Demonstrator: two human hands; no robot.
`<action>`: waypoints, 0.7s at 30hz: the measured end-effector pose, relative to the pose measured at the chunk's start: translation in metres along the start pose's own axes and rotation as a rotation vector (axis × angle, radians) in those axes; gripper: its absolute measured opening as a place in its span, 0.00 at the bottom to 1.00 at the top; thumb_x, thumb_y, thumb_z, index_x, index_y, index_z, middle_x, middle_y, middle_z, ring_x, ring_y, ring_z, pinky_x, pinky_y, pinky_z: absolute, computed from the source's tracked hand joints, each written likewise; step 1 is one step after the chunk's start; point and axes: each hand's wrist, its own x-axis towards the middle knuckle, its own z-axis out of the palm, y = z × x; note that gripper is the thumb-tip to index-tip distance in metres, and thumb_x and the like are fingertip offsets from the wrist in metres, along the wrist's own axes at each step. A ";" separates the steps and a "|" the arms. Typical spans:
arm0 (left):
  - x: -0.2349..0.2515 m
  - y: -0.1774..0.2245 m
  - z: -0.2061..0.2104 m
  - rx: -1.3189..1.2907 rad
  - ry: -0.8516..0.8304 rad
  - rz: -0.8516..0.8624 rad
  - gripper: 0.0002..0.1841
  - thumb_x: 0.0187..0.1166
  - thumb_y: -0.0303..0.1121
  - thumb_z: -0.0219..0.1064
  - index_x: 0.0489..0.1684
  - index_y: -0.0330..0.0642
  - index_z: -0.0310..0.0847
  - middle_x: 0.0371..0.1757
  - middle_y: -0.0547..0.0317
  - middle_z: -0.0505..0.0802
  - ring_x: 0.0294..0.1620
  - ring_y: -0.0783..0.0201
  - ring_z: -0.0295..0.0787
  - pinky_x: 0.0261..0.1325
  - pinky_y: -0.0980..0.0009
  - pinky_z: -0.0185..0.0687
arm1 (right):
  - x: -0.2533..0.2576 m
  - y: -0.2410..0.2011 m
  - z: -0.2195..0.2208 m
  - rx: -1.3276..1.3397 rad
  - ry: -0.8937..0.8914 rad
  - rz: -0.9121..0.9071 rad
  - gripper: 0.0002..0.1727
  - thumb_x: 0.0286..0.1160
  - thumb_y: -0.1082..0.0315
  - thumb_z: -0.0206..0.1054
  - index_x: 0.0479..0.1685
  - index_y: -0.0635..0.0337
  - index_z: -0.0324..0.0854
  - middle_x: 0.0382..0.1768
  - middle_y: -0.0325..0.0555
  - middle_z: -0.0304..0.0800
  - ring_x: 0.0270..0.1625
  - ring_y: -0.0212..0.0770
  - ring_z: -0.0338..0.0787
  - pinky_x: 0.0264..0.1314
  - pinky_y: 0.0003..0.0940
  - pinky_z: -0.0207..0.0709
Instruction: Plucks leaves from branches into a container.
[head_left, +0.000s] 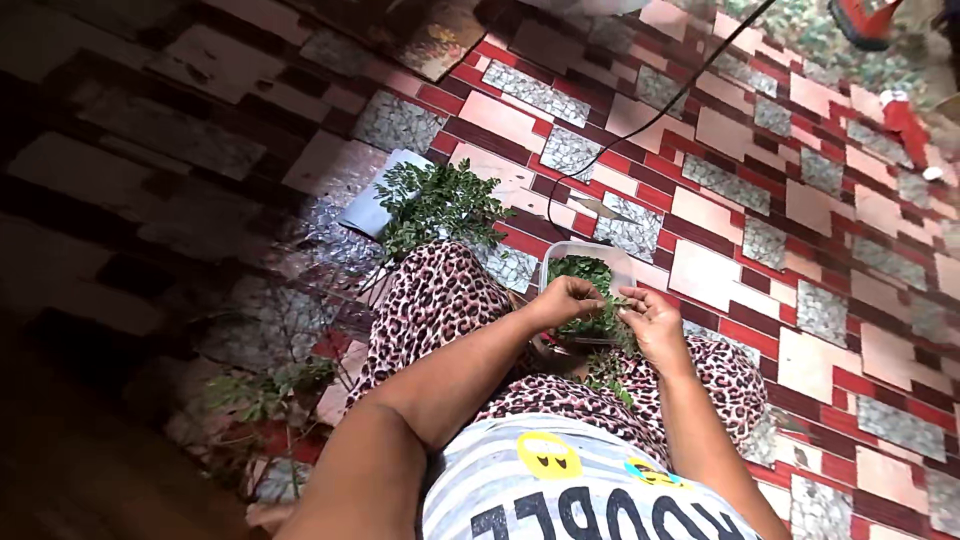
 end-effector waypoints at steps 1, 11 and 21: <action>0.000 0.001 0.000 -0.031 0.000 -0.001 0.08 0.83 0.26 0.67 0.47 0.28 0.86 0.38 0.52 0.91 0.34 0.70 0.86 0.45 0.71 0.86 | 0.000 0.000 0.000 -0.004 0.003 -0.008 0.19 0.70 0.83 0.68 0.62 0.70 0.81 0.44 0.48 0.91 0.42 0.31 0.91 0.50 0.27 0.86; 0.007 -0.005 -0.002 0.024 0.065 0.054 0.07 0.82 0.27 0.68 0.42 0.31 0.88 0.39 0.53 0.90 0.39 0.68 0.83 0.48 0.68 0.80 | -0.002 -0.010 -0.001 -0.184 0.132 -0.154 0.18 0.74 0.78 0.66 0.64 0.73 0.80 0.56 0.57 0.89 0.53 0.38 0.90 0.57 0.33 0.84; 0.005 -0.007 0.002 -0.085 0.136 0.063 0.07 0.81 0.27 0.68 0.43 0.31 0.89 0.39 0.54 0.90 0.39 0.70 0.83 0.48 0.70 0.80 | -0.008 -0.008 0.020 -0.041 0.129 -0.309 0.09 0.74 0.81 0.63 0.49 0.71 0.80 0.46 0.47 0.92 0.45 0.35 0.94 0.52 0.32 0.91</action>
